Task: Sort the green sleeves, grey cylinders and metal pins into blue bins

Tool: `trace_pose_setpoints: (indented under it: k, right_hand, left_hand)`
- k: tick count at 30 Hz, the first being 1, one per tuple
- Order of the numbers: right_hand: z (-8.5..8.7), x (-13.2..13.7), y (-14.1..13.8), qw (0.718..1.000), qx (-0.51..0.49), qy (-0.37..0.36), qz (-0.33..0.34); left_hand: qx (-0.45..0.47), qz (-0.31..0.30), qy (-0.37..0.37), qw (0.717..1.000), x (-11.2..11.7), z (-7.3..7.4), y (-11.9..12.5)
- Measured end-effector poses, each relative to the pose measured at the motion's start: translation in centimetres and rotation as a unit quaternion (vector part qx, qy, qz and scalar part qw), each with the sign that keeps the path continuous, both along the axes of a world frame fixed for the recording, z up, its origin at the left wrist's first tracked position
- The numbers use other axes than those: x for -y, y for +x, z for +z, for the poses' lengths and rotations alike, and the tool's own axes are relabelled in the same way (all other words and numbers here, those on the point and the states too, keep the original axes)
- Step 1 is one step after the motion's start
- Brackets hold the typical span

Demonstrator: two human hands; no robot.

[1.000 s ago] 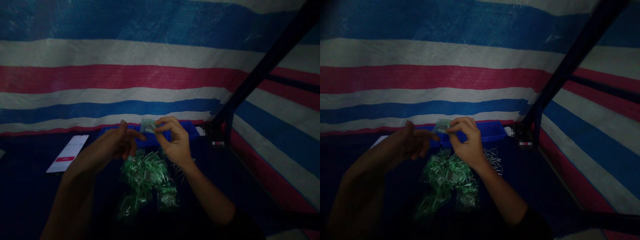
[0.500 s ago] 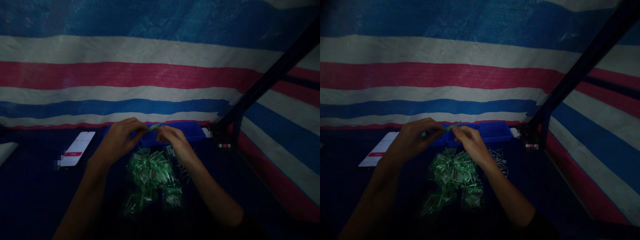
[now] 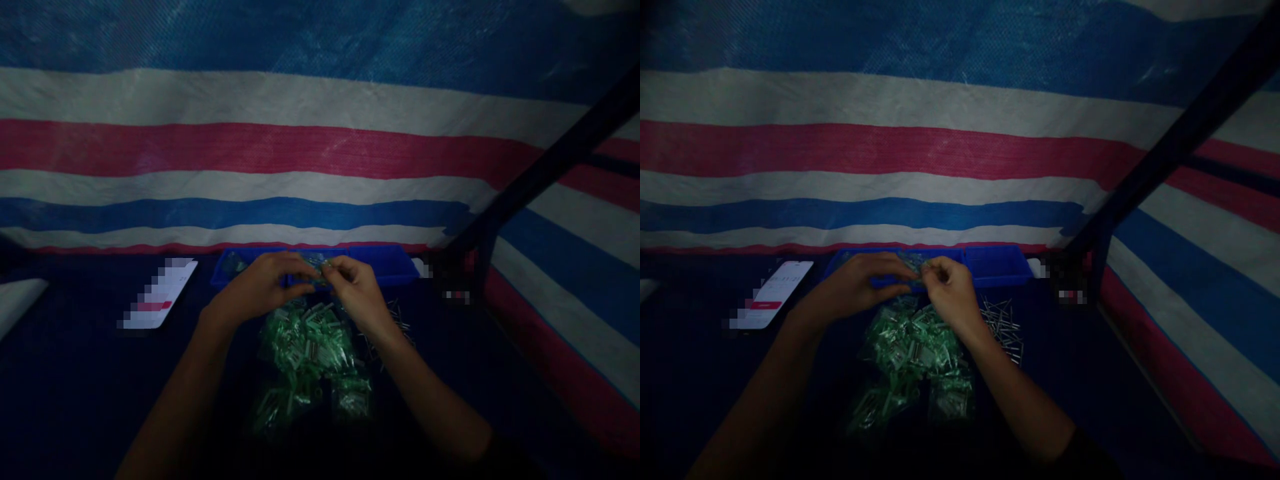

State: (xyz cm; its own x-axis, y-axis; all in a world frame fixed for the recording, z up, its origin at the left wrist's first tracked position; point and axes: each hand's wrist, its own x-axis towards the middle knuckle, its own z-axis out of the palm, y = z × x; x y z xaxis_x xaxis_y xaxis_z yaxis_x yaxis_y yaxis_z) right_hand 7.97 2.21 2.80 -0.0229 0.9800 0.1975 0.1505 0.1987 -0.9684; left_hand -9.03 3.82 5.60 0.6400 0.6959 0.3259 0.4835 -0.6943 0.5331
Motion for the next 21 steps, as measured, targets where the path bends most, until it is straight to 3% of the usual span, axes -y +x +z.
trace_pose_setpoints:
  k: [2,4,6,8,12,16,18,21]
  right_hand:
    - [-0.5,0.0,-0.2,0.994,0.051,0.09,-0.026]
    - [-0.9,0.1,-0.4,0.977,0.1,0.184,-0.032]
    - [-1.3,0.3,-0.6,0.954,0.143,0.264,-0.014]
    - [-1.8,0.4,-0.7,0.934,0.181,0.308,0.004]
    - [-2.5,0.3,-0.8,0.926,0.244,0.288,-0.006]
    - [-2.7,-0.1,-0.6,0.94,0.261,0.217,-0.039]
    - [-2.4,-0.4,-0.3,0.943,0.268,0.197,-0.017]
    - [-1.7,-0.4,0.2,0.935,0.301,0.171,0.071]
  left_hand:
    - [0.048,0.02,-0.11,0.993,-0.3,-0.3,0.1]
    - [0.103,0.085,-0.197,0.971,-0.4,-0.4,0.0]
    - [0.145,0.154,-0.241,0.947,-0.6,-0.4,-0.1]
    - [0.148,0.184,-0.253,0.938,-0.8,-0.3,-0.5]
    - [0.08,0.211,-0.208,0.952,-1.5,-0.3,-1.9]
    - [-0.002,0.333,-0.06,0.941,-2.4,-0.7,-3.9]
    - [-0.019,0.387,-0.009,0.922,-2.8,-1.1,-4.9]
    - [-0.059,0.431,0.035,0.9,-3.2,-1.8,-5.8]
